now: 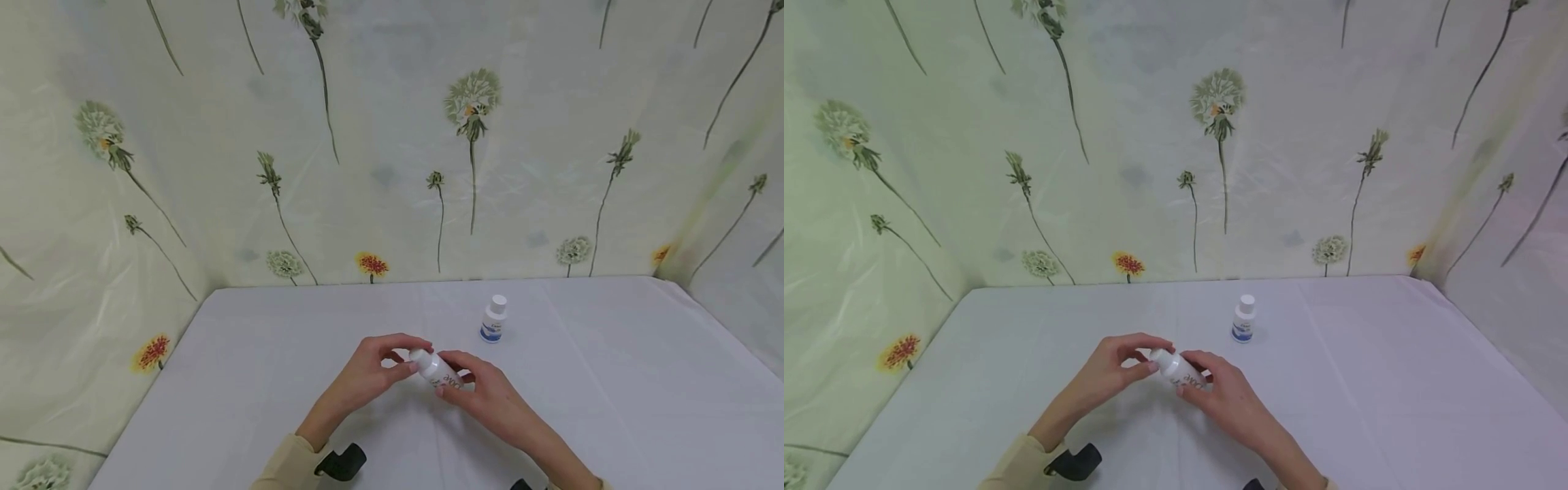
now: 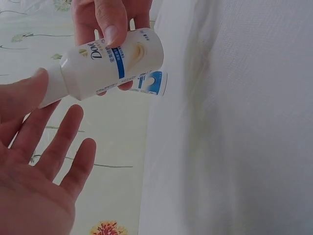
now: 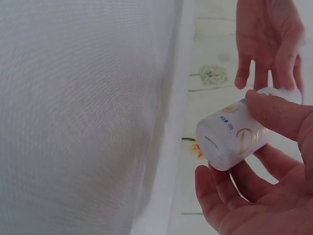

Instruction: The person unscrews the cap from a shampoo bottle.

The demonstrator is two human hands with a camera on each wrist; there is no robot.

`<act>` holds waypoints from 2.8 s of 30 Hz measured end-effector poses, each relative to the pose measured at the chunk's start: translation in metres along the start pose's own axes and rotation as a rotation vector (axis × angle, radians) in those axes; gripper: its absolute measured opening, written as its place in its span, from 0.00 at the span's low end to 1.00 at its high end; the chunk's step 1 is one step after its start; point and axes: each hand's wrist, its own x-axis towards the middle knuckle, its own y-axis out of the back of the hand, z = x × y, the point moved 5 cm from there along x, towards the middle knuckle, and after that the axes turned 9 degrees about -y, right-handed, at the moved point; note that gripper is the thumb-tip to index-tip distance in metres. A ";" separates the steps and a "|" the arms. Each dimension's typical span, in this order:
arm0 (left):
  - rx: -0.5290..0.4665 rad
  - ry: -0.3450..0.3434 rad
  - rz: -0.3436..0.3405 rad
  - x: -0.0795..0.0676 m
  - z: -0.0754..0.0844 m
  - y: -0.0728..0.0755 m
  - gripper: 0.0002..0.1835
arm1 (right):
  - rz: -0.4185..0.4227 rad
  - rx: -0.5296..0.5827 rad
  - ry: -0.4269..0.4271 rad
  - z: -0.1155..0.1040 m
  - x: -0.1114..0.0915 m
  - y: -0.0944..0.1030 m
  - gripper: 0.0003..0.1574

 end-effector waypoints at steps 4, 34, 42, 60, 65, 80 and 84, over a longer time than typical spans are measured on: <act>0.017 0.039 0.027 0.000 -0.001 0.001 0.14 | 0.002 0.003 0.006 -0.001 0.000 0.000 0.26; -0.039 -0.011 0.007 0.000 0.005 0.004 0.19 | 0.010 -0.007 -0.008 -0.002 -0.002 0.000 0.26; -0.016 -0.012 0.011 -0.001 0.003 0.004 0.17 | 0.011 -0.001 -0.007 -0.004 -0.003 0.000 0.27; -0.028 0.069 0.077 -0.003 0.001 0.006 0.13 | 0.008 0.023 0.019 -0.006 -0.006 0.000 0.26; -0.038 0.054 0.065 -0.003 0.001 0.005 0.16 | 0.012 0.009 0.031 -0.006 -0.006 0.000 0.25; -0.115 -0.014 -0.040 -0.003 0.002 0.003 0.20 | 0.023 -0.006 0.051 -0.005 -0.006 0.001 0.27; -0.075 -0.023 -0.032 -0.002 0.002 0.004 0.19 | 0.017 -0.005 0.045 -0.005 -0.006 0.001 0.27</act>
